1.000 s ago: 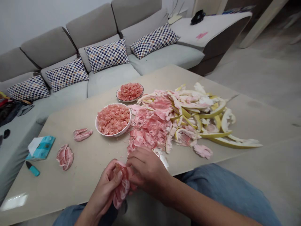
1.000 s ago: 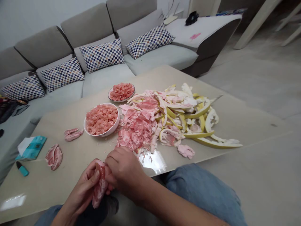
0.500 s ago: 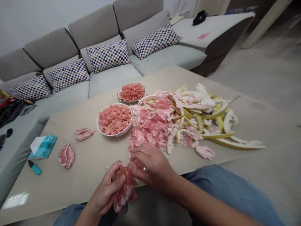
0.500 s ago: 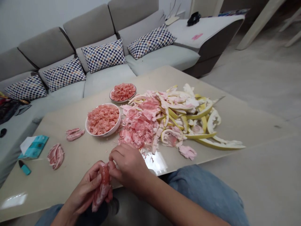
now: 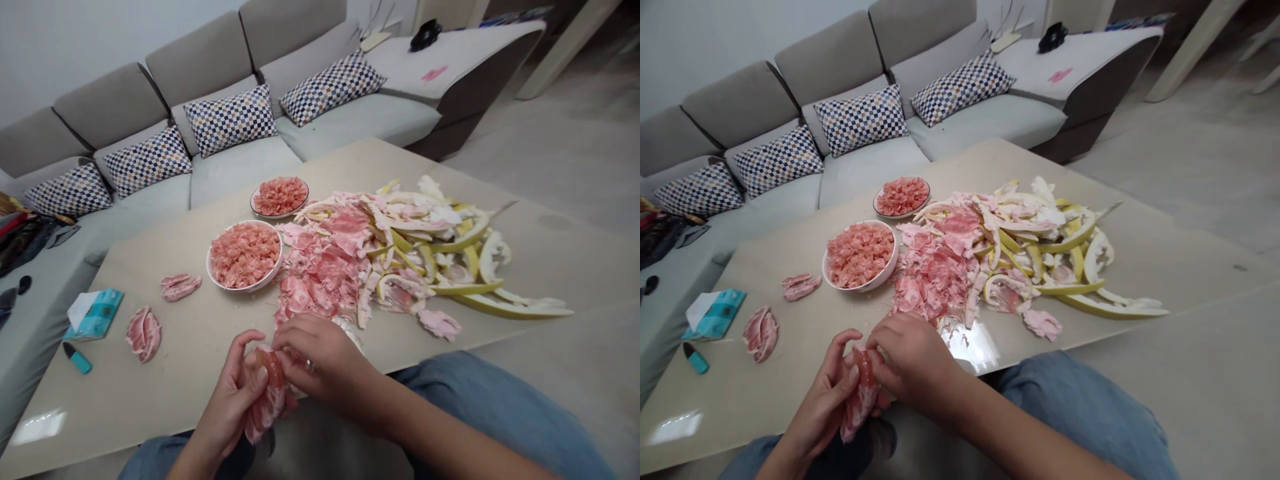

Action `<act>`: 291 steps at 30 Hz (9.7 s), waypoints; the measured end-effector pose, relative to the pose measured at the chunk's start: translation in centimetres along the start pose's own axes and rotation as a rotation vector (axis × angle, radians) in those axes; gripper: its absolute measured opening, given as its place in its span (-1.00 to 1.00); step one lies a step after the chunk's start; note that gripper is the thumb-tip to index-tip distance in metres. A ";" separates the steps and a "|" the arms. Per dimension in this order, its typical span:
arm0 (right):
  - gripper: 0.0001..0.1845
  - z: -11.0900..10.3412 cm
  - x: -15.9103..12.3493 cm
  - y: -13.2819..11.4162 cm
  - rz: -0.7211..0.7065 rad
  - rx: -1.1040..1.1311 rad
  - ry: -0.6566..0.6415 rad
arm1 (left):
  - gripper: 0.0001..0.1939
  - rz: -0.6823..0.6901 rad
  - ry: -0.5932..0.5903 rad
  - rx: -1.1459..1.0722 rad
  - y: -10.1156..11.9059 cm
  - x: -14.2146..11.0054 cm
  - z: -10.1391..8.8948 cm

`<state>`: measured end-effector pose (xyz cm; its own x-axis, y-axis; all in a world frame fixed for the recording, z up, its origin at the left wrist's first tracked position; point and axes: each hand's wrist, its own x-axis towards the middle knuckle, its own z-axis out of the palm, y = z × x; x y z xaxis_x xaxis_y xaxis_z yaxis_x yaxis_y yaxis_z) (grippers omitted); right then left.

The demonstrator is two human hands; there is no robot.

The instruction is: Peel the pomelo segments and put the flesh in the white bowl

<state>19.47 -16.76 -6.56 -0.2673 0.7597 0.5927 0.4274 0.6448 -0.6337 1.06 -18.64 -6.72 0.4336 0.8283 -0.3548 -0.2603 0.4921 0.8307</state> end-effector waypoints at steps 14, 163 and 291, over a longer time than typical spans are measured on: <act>-0.89 -0.3 0.1 0.1 0.075 -0.029 0.060 | -0.63 0.021 -0.195 -0.017 -0.3 -0.3 -1.1; -0.64 0.7 0.7 0.1 0.984 1.038 -0.116 | -0.17 0.240 0.364 -0.120 1.7 0.6 -0.9; -0.89 -0.3 6.7 -0.7 0.322 0.217 -0.150 | -0.53 0.451 0.190 0.028 4.6 3.9 -1.8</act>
<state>17.63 -12.18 -2.03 -0.2795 0.9190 0.2779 0.3220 0.3624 -0.8746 0.02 -12.71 -5.07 0.1170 0.9928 -0.0266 -0.3620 0.0676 0.9297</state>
